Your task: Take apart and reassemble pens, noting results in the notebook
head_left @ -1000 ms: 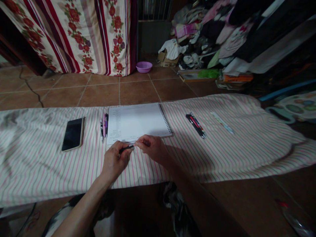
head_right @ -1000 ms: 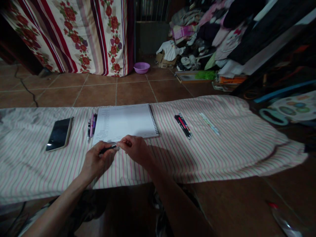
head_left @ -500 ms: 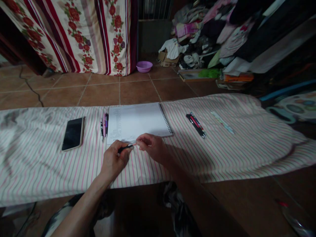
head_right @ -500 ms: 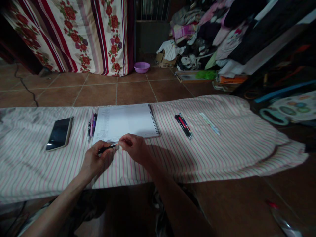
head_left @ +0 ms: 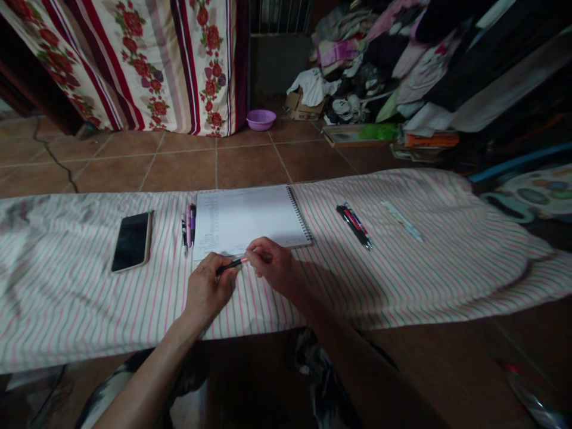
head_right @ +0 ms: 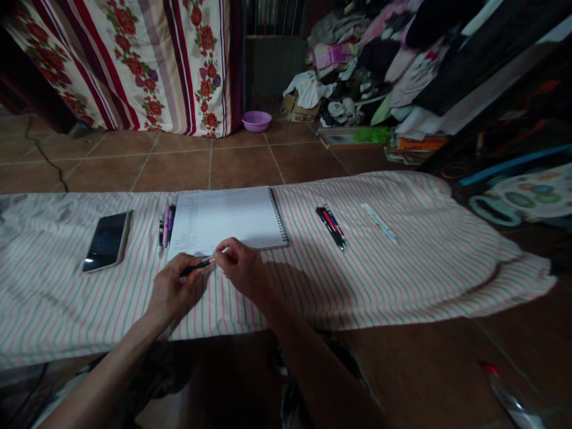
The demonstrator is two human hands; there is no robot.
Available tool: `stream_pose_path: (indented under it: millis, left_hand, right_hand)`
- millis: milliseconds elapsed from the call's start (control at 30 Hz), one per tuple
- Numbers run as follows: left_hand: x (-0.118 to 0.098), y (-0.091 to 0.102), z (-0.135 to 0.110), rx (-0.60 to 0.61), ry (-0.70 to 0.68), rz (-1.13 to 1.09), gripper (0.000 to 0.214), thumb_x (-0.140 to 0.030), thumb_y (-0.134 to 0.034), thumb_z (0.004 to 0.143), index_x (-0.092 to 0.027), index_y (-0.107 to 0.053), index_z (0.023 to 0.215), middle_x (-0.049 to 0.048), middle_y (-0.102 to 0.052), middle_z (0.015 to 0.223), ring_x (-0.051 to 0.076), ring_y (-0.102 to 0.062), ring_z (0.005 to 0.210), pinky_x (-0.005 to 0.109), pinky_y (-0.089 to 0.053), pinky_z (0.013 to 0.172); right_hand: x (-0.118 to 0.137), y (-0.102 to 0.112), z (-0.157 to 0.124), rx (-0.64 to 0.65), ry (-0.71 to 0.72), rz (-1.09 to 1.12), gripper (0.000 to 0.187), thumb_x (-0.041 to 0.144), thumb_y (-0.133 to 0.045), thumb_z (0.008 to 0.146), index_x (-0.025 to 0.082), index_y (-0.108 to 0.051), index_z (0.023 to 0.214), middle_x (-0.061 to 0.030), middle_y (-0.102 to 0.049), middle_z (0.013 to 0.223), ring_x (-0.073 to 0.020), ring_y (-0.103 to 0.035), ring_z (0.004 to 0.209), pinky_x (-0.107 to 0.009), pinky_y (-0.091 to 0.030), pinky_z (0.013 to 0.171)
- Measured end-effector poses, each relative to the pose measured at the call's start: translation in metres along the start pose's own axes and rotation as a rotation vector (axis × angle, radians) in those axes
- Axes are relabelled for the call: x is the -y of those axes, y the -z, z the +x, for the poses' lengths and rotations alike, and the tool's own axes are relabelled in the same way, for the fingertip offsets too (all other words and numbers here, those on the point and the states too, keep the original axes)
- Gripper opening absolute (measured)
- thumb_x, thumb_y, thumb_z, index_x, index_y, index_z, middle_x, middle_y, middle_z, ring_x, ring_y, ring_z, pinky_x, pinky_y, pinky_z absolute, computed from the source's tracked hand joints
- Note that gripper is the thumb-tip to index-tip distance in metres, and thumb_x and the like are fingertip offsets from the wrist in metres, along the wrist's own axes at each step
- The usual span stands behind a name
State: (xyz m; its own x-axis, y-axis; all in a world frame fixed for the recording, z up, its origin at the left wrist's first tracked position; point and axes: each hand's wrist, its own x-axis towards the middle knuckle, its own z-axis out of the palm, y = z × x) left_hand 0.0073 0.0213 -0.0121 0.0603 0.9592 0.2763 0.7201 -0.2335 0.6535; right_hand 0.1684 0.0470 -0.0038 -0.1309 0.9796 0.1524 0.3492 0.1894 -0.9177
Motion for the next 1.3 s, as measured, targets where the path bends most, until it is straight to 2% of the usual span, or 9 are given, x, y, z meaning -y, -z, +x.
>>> stream_pose_path:
  millis: [133,300,433,667,1033,1300]
  left_hand:
    - [0.001,0.002,0.0,0.031,0.043,-0.095,0.014,-0.029,-0.051,0.08,-0.018,-0.06,0.081,0.0026,-0.063,0.074,0.016,-0.059,0.068,0.028,-0.045,0.062]
    - [0.003,0.004,0.001,0.047,0.083,-0.161,0.013,-0.028,-0.052,0.079,-0.019,-0.06,0.082,0.0016,-0.061,0.073,0.016,-0.057,0.069,0.028,-0.045,0.065]
    - [0.002,0.004,0.002,0.053,0.112,-0.146,0.014,-0.028,-0.052,0.079,-0.019,-0.061,0.081,0.0021,-0.062,0.075,0.017,-0.058,0.07,0.03,-0.045,0.066]
    - [0.0,0.002,0.001,0.058,0.119,-0.151,0.016,-0.03,-0.053,0.078,-0.018,-0.062,0.083,0.0044,-0.065,0.08,0.019,-0.061,0.076,0.032,-0.047,0.07]
    - [0.001,0.001,0.0,0.032,0.058,-0.119,0.015,-0.029,-0.054,0.079,-0.018,-0.063,0.082,0.0041,-0.065,0.078,0.018,-0.062,0.074,0.032,-0.049,0.068]
    - [0.004,0.002,0.002,0.028,-0.026,-0.183,0.019,-0.028,-0.053,0.081,-0.022,-0.067,0.092,0.0039,-0.068,0.085,0.018,-0.063,0.08,0.029,-0.049,0.072]
  right_hand:
    - [-0.003,0.004,0.002,0.101,0.02,0.124,0.013,0.03,-0.052,0.08,0.019,-0.059,0.084,0.0024,-0.063,0.062,-0.0058,-0.048,0.044,-0.017,-0.039,0.045]
    - [-0.013,0.006,0.004,0.192,0.027,0.25,0.018,0.026,-0.055,0.079,0.019,-0.062,0.094,-0.001,-0.068,0.076,-0.0078,-0.057,0.054,-0.02,-0.048,0.055]
    - [-0.018,0.004,0.004,0.159,0.014,0.208,0.017,0.025,-0.056,0.079,0.019,-0.063,0.093,-0.0012,-0.069,0.073,-0.0083,-0.059,0.053,-0.02,-0.049,0.054]
    - [-0.006,0.009,0.004,0.146,0.017,0.095,0.016,0.029,-0.054,0.081,0.017,-0.064,0.085,0.0026,-0.062,0.053,-0.0096,-0.061,0.048,-0.018,-0.048,0.049]
    - [-0.007,0.008,0.002,0.132,0.035,0.009,0.016,0.033,-0.056,0.081,0.018,-0.062,0.084,0.0035,-0.062,0.058,-0.0074,-0.059,0.046,-0.016,-0.046,0.048]
    - [-0.01,0.009,0.002,0.143,0.005,0.079,0.015,0.029,-0.054,0.081,0.018,-0.062,0.088,0.003,-0.062,0.057,-0.0095,-0.061,0.052,-0.019,-0.047,0.052]
